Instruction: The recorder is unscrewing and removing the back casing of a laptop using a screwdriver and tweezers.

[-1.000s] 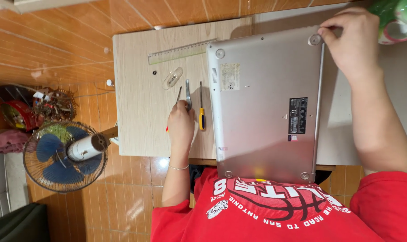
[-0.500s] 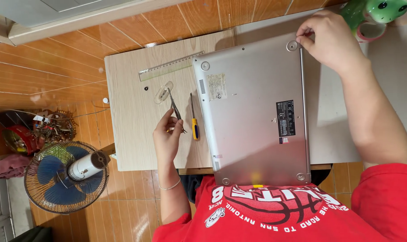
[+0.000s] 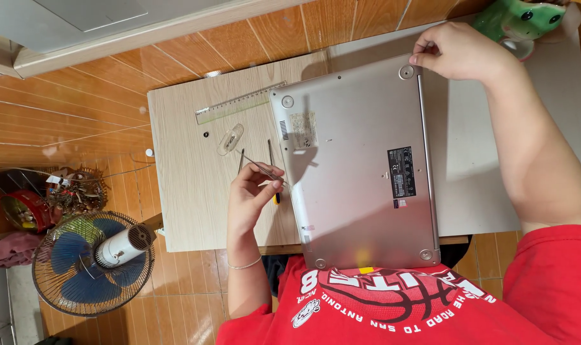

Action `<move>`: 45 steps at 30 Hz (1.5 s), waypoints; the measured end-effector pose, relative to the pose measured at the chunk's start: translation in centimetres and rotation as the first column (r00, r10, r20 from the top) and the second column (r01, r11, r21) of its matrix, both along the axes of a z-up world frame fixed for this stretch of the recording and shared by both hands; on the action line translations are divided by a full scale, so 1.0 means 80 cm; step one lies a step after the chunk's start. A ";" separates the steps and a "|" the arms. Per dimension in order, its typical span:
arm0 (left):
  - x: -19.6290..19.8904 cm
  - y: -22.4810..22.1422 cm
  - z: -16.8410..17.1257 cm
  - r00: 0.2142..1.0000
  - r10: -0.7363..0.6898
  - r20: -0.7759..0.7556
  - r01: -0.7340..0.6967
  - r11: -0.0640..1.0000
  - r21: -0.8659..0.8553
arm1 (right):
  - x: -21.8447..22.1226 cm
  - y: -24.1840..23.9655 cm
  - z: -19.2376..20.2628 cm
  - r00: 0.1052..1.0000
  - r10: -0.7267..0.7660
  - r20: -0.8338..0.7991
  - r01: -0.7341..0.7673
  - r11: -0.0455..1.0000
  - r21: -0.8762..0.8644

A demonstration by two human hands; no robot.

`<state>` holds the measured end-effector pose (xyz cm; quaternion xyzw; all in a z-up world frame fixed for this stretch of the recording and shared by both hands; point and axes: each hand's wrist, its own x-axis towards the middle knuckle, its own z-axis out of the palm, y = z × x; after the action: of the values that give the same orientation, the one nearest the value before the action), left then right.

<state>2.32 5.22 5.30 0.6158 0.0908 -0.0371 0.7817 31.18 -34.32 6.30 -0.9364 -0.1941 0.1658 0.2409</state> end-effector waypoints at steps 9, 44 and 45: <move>0.021 -0.028 0.000 1.000 -0.028 -0.011 0.028 1.000 -0.006 | -0.009 0.001 0.014 0.999 0.022 -0.025 -0.021 0.999 0.034; 0.073 -0.101 0.028 0.987 -0.158 0.003 0.155 0.962 -0.224 | -0.211 0.083 -0.002 0.629 0.222 0.745 -0.688 0.604 0.401; 0.072 -0.101 0.025 0.988 -0.157 0.004 0.153 0.963 -0.223 | -0.212 0.083 -0.004 0.628 0.222 0.746 -0.690 0.603 0.401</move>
<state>8.11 -2.87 7.27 0.5295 0.0431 -0.1124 0.8397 14.23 -27.67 5.99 -0.6956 -0.5565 -0.1759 0.4189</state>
